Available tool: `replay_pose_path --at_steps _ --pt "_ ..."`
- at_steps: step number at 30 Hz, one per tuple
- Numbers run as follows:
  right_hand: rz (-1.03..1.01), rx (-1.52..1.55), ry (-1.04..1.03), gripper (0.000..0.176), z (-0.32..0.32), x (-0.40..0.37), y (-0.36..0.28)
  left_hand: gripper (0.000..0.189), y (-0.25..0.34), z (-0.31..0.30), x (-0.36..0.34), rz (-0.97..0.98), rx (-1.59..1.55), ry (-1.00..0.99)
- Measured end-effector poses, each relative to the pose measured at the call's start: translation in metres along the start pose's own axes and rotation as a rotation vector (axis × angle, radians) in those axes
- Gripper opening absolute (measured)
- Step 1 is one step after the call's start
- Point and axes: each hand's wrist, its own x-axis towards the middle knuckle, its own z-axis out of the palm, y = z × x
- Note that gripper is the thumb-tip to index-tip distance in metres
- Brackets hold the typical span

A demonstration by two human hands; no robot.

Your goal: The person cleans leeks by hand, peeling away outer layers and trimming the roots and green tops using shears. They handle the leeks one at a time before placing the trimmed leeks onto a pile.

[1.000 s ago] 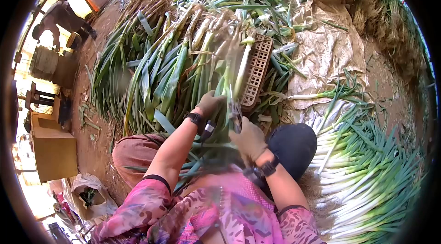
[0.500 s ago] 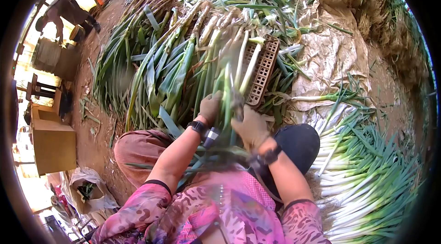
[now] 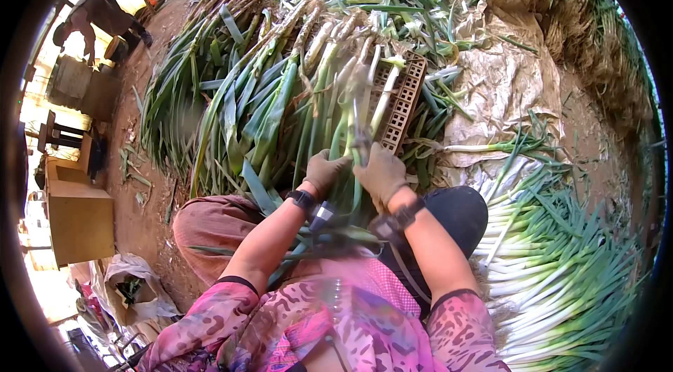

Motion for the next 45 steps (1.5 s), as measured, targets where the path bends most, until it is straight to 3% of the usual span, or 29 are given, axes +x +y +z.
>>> replay_pose_path --at_steps 3,4,8,11,15,19,21,26,30,33,38,41,42,43,45 --pt "0.081 -0.009 0.07 0.045 -0.009 0.032 -0.003 0.044 -0.027 0.001 0.007 0.203 0.405 0.109" --pt "0.081 -0.006 0.083 0.046 -0.01 0.034 -0.004 0.042 -0.029 0.003 0.007 0.193 0.284 0.039" --pt "0.027 -0.024 0.013 0.048 -0.014 0.001 -0.004 0.044 -0.016 0.004 -0.006 0.102 0.305 0.021" --pt "0.097 -0.06 -0.111 0.054 -0.016 -0.021 -0.004 0.045 -0.019 0.007 -0.004 0.1 0.289 0.007" --pt "0.084 -0.007 0.021 0.051 -0.012 0.02 0.015 0.045 -0.007 0.011 -0.014 0.116 0.402 0.025" --pt "0.13 -0.042 -0.009 0.051 -0.027 0.082 0.01 0.05 -0.018 0.015 -0.011 0.128 0.381 0.052" --pt "0.268 0.051 -0.13 0.053 -0.045 0.102 0.006 0.053 -0.025 0.014 -0.008 0.13 0.335 0.053" --pt "0.159 -0.094 -0.035 0.057 -0.024 0.099 0.01 0.051 -0.019 0.014 -0.015 0.062 0.211 0.014" --pt "0.167 -0.041 -0.006 0.057 -0.026 0.107 0.011 0.051 -0.012 0.012 -0.019 0.05 0.294 -0.014" --pt "0.198 -0.003 -0.08 0.057 -0.033 0.12 0.008 0.051 -0.032 0.013 -0.007 0.078 0.371 -0.005" --pt "0.026 -0.113 -0.174 0.049 -0.029 0.091 -0.008 0.046 0.002 0.006 -0.021 0.145 0.627 -0.071" --pt "0.096 -0.073 -0.217 0.052 -0.023 0.069 0.009 0.042 0.065 -0.016 -0.033 0.266 0.72 0.012" --pt "0.093 -0.068 -0.2 0.05 -0.021 0.057 0.014 0.039 0.096 -0.027 -0.039 0.423 0.728 0.15" --pt "0.091 -0.062 -0.182 0.048 -0.019 0.045 0.016 0.039 0.114 -0.036 -0.029 0.452 0.83 0.287" --pt "0.073 0.009 -0.239 0.049 -0.026 0.019 0.009 0.041 0.131 -0.06 0.006 0.373 1.045 0.524"
